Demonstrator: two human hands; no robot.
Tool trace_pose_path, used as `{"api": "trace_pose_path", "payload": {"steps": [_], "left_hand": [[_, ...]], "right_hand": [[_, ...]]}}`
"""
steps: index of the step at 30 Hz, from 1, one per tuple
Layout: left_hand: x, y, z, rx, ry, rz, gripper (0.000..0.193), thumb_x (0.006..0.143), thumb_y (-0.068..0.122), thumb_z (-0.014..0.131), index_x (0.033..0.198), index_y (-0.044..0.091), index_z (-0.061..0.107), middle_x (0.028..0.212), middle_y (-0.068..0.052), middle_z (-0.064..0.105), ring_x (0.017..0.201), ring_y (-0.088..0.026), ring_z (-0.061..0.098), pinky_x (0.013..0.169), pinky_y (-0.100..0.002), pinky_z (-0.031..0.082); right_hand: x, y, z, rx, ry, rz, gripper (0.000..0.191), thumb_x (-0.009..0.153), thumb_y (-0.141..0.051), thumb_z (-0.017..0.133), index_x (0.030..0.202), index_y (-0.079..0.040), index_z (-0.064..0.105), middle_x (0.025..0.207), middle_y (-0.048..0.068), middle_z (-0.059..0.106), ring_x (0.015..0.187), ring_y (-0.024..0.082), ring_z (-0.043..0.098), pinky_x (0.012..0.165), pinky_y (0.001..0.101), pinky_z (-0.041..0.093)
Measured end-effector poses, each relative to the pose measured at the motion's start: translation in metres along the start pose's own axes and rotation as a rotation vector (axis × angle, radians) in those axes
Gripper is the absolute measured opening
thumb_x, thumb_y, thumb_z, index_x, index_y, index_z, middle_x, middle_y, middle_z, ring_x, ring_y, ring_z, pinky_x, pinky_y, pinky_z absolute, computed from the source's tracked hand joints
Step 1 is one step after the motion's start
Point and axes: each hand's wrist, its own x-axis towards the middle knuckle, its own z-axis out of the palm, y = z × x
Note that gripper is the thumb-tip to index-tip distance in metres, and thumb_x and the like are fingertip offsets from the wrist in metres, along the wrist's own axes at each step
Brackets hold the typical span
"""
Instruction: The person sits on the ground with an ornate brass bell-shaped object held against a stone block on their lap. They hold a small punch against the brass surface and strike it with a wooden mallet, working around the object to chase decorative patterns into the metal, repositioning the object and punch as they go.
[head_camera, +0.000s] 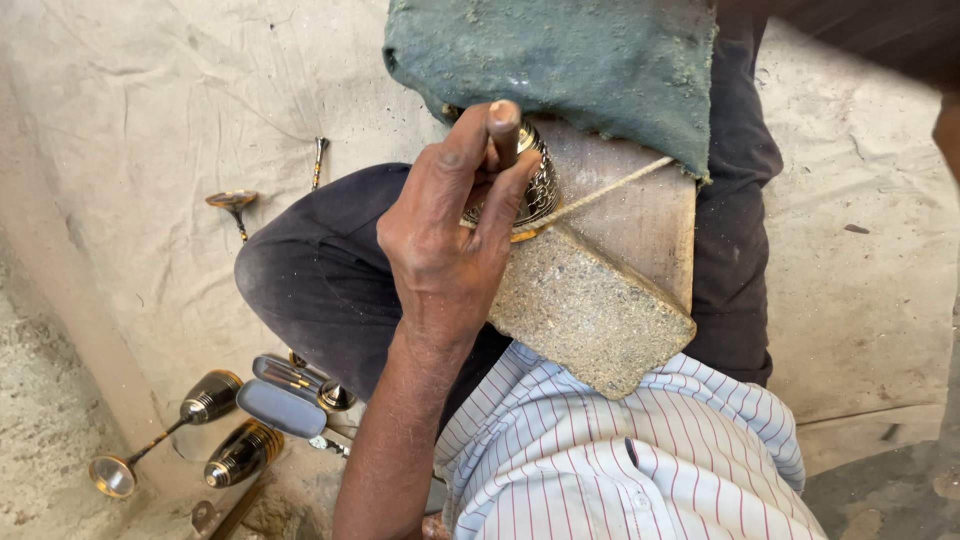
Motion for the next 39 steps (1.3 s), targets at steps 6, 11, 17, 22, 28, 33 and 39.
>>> {"api": "trace_pose_path", "payload": {"steps": [6,11,17,22,28,33,39], "left_hand": [[0.001,0.001,-0.002,-0.013,-0.001,0.001,0.046,0.104,0.010,0.083,0.143,0.015,0.058,0.104,-0.003,0.069,0.095,-0.007,0.074,0.087,-0.021,0.068],[0.002,-0.006,-0.001,0.021,-0.026,0.039,0.048,0.107,0.014,0.082,0.145,0.019,0.054,0.104,0.000,0.068,0.097,-0.006,0.074,0.089,-0.022,0.065],[0.003,-0.009,0.000,0.005,-0.020,0.058,0.050,0.106,0.015,0.081,0.147,0.021,0.053,0.105,-0.001,0.069,0.099,-0.007,0.074,0.088,-0.022,0.065],[0.003,-0.007,-0.001,0.027,-0.040,0.063,0.049,0.106,0.015,0.080,0.148,0.020,0.054,0.104,-0.002,0.068,0.098,-0.007,0.075,0.087,-0.022,0.065],[0.006,-0.003,-0.005,0.048,-0.065,0.080,0.044,0.108,0.012,0.080,0.144,0.016,0.056,0.107,-0.001,0.069,0.097,-0.008,0.076,0.088,-0.022,0.065],[-0.008,0.010,-0.028,-0.001,0.044,0.102,0.041,0.104,0.002,0.081,0.138,0.007,0.060,0.118,-0.010,0.071,0.100,-0.013,0.075,0.088,-0.022,0.067],[-0.041,0.010,-0.046,-0.148,0.109,-0.082,0.040,0.100,-0.004,0.080,0.134,-0.003,0.059,0.119,-0.016,0.071,0.100,-0.015,0.076,0.086,-0.024,0.069]], "right_hand": [[-0.001,-0.004,-0.004,-0.018,0.004,-0.005,0.017,0.097,-0.010,0.073,0.105,0.001,0.064,0.078,0.017,0.062,0.065,0.026,0.062,0.056,0.0398,0.050],[-0.002,-0.003,-0.006,-0.023,0.001,-0.010,0.017,0.097,-0.009,0.074,0.106,0.001,0.064,0.079,0.017,0.063,0.065,0.026,0.062,0.056,0.0395,0.050],[-0.008,0.001,-0.005,-0.014,0.023,-0.012,0.016,0.096,-0.007,0.074,0.106,0.001,0.065,0.079,0.017,0.063,0.065,0.026,0.062,0.056,0.0392,0.049],[-0.014,-0.008,-0.007,-0.020,0.026,-0.031,0.017,0.095,-0.006,0.075,0.107,0.001,0.065,0.080,0.017,0.063,0.065,0.026,0.062,0.055,0.0389,0.048],[-0.020,-0.029,-0.010,-0.019,0.088,-0.100,0.017,0.095,-0.005,0.075,0.107,0.001,0.066,0.080,0.016,0.064,0.065,0.026,0.061,0.055,0.0386,0.047],[-0.008,-0.058,-0.018,-0.101,0.279,-0.444,0.017,0.094,-0.004,0.076,0.107,0.001,0.067,0.081,0.016,0.064,0.065,0.026,0.061,0.055,0.0383,0.047],[0.097,-0.131,-0.005,-0.286,0.032,-0.570,0.014,0.100,-0.010,0.074,0.096,0.001,0.067,0.077,0.015,0.062,0.065,0.027,0.060,0.054,0.0382,0.045]]}}
